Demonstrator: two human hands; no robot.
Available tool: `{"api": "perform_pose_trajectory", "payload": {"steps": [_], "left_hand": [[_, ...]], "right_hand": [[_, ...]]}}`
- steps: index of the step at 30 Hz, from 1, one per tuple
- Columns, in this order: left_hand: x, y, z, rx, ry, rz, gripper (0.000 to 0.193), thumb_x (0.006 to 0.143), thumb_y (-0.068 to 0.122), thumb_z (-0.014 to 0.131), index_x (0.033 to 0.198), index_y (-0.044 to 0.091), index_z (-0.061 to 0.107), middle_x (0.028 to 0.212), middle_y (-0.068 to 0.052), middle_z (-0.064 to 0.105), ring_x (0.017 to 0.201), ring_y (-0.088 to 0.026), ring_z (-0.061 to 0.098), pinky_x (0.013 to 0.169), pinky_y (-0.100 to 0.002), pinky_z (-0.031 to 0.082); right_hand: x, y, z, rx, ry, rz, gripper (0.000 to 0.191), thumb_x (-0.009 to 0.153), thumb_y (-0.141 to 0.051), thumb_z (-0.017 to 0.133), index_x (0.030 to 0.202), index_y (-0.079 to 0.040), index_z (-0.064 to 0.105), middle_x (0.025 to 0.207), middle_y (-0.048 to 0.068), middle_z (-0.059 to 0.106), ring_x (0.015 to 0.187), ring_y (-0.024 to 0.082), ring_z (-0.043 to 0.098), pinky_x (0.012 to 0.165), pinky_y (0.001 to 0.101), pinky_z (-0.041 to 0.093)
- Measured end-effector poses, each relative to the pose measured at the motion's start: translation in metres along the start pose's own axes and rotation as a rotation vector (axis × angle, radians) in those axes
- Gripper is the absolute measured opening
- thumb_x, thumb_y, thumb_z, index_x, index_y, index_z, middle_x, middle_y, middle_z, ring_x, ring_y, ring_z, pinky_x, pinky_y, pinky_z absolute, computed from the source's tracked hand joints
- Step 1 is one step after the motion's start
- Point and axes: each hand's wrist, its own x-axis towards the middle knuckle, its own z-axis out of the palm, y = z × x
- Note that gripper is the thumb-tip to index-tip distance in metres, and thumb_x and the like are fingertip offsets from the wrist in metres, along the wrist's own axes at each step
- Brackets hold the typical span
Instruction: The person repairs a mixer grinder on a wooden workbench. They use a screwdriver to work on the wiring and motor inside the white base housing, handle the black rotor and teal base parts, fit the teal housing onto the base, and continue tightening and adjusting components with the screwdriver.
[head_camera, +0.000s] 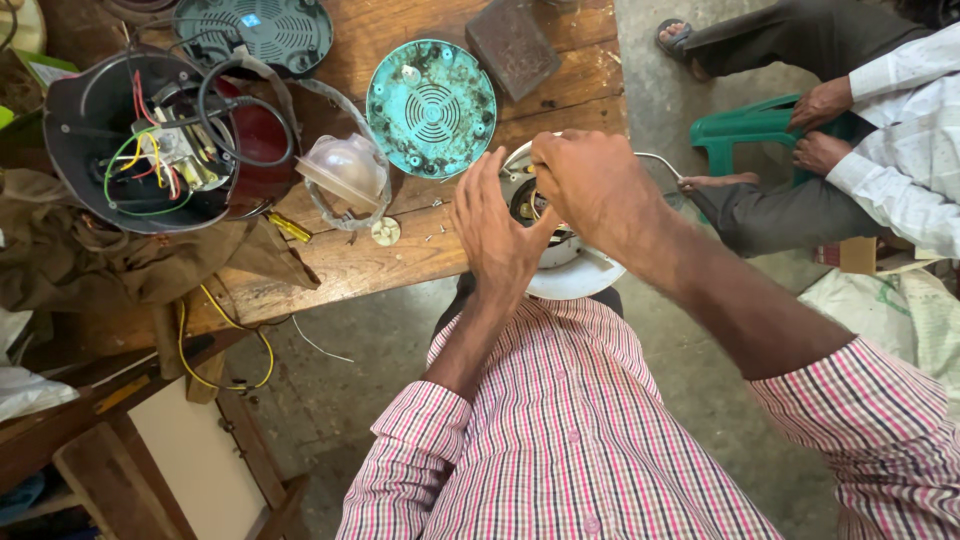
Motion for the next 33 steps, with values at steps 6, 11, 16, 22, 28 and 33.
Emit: {"api": "perform_pose_trajectory", "payload": {"steps": [6,11,16,22,28,33], "left_hand": [[0.001,-0.001,0.001,0.015,-0.009,-0.017,0.089,0.075,0.039,0.087,0.146,0.005,0.046,0.145,-0.016,0.052,0.14,-0.034,0.044,0.119,-0.051,0.032],[0.001,-0.001,0.003,0.024,-0.017,-0.022,0.09,0.072,0.033,0.088,0.146,0.006,0.046,0.146,-0.016,0.052,0.141,-0.034,0.043,0.119,-0.051,0.03],[0.001,-0.002,0.002,0.012,-0.017,-0.016,0.089,0.071,0.03,0.088,0.146,0.006,0.046,0.146,-0.015,0.052,0.141,-0.033,0.043,0.12,-0.05,0.031],[0.001,-0.001,0.002,0.011,-0.014,-0.02,0.088,0.073,0.03,0.087,0.147,0.006,0.046,0.146,-0.015,0.052,0.141,-0.033,0.044,0.12,-0.05,0.031],[0.001,-0.001,0.002,0.013,-0.003,-0.014,0.087,0.074,0.034,0.086,0.146,0.005,0.046,0.146,-0.015,0.053,0.14,-0.033,0.044,0.12,-0.05,0.032],[0.001,-0.002,0.003,0.013,-0.012,-0.013,0.086,0.075,0.036,0.085,0.146,0.005,0.047,0.146,-0.016,0.053,0.14,-0.034,0.044,0.12,-0.05,0.031]], "right_hand": [[-0.001,-0.001,-0.003,-0.057,-0.066,-0.01,0.015,0.093,-0.015,0.064,0.101,-0.003,0.065,0.096,0.018,0.071,0.095,0.038,0.069,0.08,0.0485,0.056],[-0.001,-0.004,-0.006,-0.103,0.061,-0.331,0.032,0.07,-0.01,0.068,0.102,-0.005,0.068,0.106,0.016,0.072,0.101,0.035,0.07,0.086,0.0446,0.057],[0.002,-0.012,-0.008,-0.076,-0.152,-0.021,0.027,0.088,-0.013,0.065,0.112,-0.003,0.066,0.103,0.019,0.07,0.099,0.038,0.069,0.085,0.0472,0.055],[0.001,-0.011,-0.013,0.022,-0.064,-0.047,0.027,0.088,-0.011,0.062,0.114,-0.005,0.069,0.106,0.019,0.071,0.1,0.039,0.068,0.084,0.0491,0.055],[-0.002,-0.009,-0.017,0.014,-0.048,-0.071,0.025,0.087,-0.01,0.062,0.111,-0.004,0.069,0.104,0.019,0.071,0.1,0.04,0.068,0.083,0.0502,0.055],[-0.003,-0.01,-0.022,0.002,-0.055,-0.052,0.019,0.089,-0.012,0.062,0.105,-0.004,0.069,0.102,0.017,0.071,0.096,0.039,0.068,0.081,0.0506,0.055]]}}
